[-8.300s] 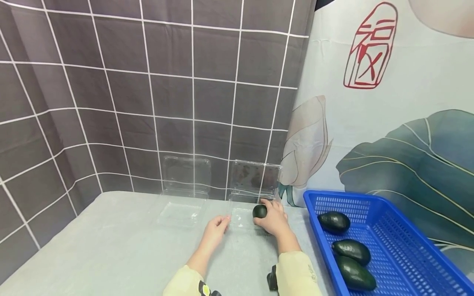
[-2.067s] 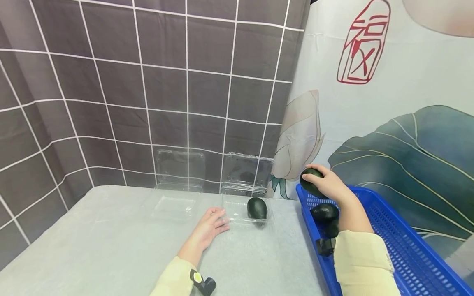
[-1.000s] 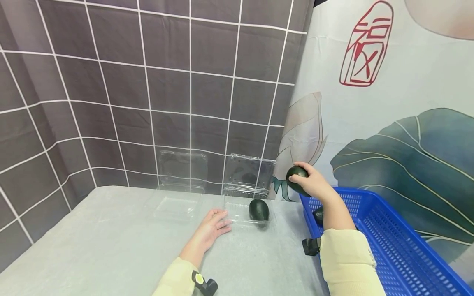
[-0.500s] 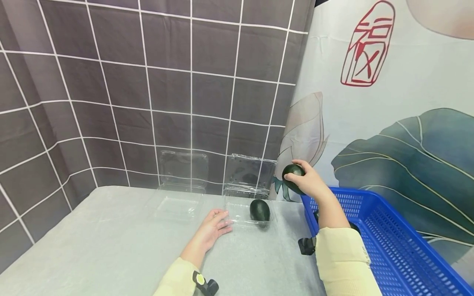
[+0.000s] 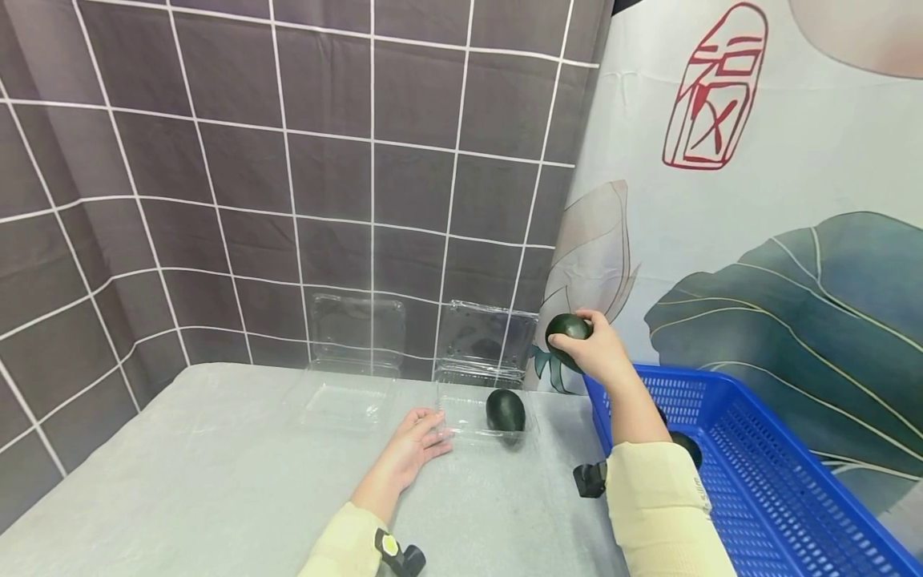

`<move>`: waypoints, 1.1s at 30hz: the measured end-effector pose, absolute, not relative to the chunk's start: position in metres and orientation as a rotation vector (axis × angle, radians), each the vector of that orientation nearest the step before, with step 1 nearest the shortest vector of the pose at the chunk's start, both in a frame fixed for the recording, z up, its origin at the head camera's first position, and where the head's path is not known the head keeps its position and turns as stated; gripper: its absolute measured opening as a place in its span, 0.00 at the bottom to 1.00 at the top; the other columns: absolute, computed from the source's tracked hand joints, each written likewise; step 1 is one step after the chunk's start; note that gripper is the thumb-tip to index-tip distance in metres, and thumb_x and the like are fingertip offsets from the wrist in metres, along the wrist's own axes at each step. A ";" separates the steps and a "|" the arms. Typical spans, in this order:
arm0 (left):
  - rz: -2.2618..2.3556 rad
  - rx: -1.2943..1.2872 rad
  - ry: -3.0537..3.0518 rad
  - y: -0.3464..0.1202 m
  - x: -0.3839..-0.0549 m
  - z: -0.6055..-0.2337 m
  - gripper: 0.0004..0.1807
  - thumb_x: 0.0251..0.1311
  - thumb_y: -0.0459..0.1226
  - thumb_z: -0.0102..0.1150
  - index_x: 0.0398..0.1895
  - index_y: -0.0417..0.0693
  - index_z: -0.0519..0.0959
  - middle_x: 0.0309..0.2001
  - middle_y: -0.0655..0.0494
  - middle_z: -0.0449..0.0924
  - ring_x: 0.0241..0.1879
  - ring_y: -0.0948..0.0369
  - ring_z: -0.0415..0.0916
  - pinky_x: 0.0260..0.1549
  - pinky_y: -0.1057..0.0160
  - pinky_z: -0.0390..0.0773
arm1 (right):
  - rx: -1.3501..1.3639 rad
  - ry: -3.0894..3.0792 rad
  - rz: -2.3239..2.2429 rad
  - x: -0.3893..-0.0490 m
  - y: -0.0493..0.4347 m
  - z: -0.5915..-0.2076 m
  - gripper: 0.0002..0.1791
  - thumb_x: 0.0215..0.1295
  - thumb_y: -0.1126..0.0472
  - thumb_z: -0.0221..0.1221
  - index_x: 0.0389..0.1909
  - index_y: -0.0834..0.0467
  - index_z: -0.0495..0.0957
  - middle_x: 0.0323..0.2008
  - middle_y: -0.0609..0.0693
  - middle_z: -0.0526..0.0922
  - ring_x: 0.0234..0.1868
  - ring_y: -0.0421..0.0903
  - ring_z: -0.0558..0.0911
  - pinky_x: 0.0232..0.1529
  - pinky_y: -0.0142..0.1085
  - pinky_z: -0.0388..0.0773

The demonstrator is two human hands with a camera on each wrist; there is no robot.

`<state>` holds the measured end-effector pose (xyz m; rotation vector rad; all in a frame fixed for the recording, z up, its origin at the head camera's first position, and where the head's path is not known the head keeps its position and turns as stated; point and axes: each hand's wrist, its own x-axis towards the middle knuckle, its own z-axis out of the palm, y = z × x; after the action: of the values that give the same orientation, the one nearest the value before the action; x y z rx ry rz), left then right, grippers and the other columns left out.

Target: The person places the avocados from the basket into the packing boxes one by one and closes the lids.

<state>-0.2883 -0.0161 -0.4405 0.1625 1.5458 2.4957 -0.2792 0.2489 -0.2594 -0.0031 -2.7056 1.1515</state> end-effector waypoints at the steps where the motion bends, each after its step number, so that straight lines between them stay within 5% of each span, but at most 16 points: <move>1: 2.497 0.162 1.544 -0.016 -0.288 -0.440 0.15 0.60 0.37 0.56 0.42 0.42 0.61 0.43 0.50 0.68 0.44 0.52 0.74 0.43 0.55 0.77 | -0.005 -2.707 1.149 -0.279 0.248 -0.260 0.43 0.60 0.47 0.56 0.66 0.67 0.50 0.59 0.73 0.60 0.54 0.66 0.67 0.50 0.55 0.70; 33: 2.504 0.159 1.542 -0.016 -0.289 -0.441 0.14 0.59 0.37 0.56 0.41 0.44 0.62 0.42 0.50 0.67 0.43 0.52 0.74 0.43 0.53 0.77 | -0.012 -2.663 1.151 -0.289 0.218 -0.264 0.40 0.57 0.49 0.60 0.62 0.67 0.55 0.52 0.68 0.67 0.47 0.60 0.72 0.43 0.46 0.73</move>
<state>-0.2891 -0.0162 -0.4412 0.1592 1.5418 2.5038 -0.2895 0.2178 -0.2635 -0.0116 -2.6629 1.1510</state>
